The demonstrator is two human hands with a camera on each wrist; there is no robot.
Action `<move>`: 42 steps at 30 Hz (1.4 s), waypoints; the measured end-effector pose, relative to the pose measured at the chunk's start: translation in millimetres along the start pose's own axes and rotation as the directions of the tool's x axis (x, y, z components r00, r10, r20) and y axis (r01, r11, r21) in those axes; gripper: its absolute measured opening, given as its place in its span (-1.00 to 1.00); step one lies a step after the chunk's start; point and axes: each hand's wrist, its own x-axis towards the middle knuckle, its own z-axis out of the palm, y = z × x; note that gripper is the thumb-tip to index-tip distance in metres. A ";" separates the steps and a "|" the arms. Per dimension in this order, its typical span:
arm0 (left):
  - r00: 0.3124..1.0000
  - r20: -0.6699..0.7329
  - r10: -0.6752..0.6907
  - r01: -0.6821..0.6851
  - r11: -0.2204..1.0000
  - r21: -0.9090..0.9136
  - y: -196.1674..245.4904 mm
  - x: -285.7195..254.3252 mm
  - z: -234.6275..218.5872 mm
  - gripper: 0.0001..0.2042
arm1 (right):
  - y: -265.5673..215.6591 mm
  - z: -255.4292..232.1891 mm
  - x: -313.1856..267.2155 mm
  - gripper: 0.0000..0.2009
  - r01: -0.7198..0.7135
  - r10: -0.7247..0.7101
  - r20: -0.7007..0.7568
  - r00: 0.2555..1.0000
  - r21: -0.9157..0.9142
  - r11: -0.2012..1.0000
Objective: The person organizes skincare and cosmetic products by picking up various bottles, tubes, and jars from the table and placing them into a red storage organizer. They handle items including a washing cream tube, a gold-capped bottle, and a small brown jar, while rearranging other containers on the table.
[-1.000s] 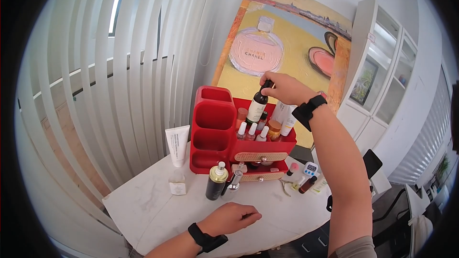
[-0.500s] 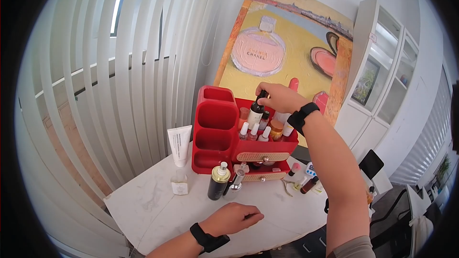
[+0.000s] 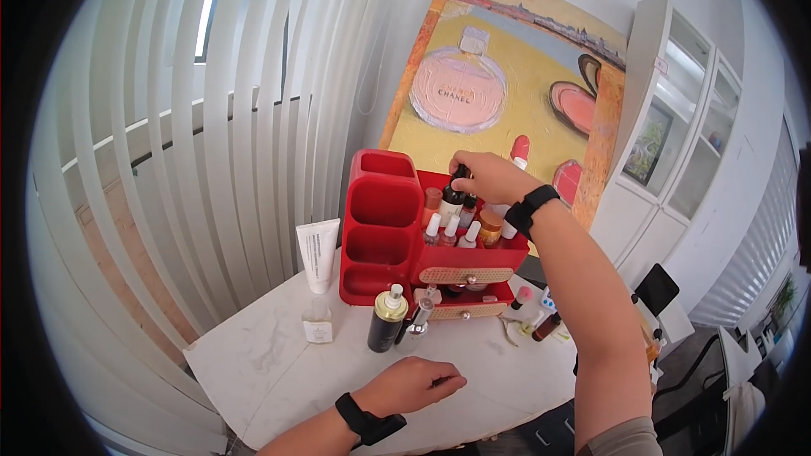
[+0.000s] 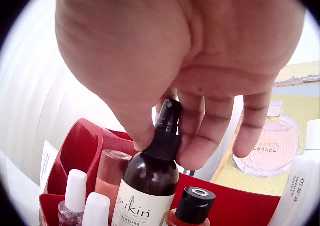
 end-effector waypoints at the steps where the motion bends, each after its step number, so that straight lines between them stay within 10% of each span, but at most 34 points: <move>1: 1.000 0.002 -0.011 0.011 1.000 -0.015 1.5 -0.8 -0.4 -0.73 | 0.7 1.4 -0.8 -0.68 -0.001 0.001 0.001 1.000 0.002 1.000; 18: 1.000 -0.003 0.013 -0.013 1.000 0.006 -5.6 0.9 1.6 -0.73 | 0.1 2.8 -1.5 -0.50 -0.169 0.164 0.053 0.985 0.101 0.980; 42: 1.000 -0.011 0.003 -0.003 1.000 0.027 0.0 1.0 1.4 -0.79 | 9.0 -35.3 -1.1 -0.54 -0.042 0.051 -0.105 0.993 0.084 0.996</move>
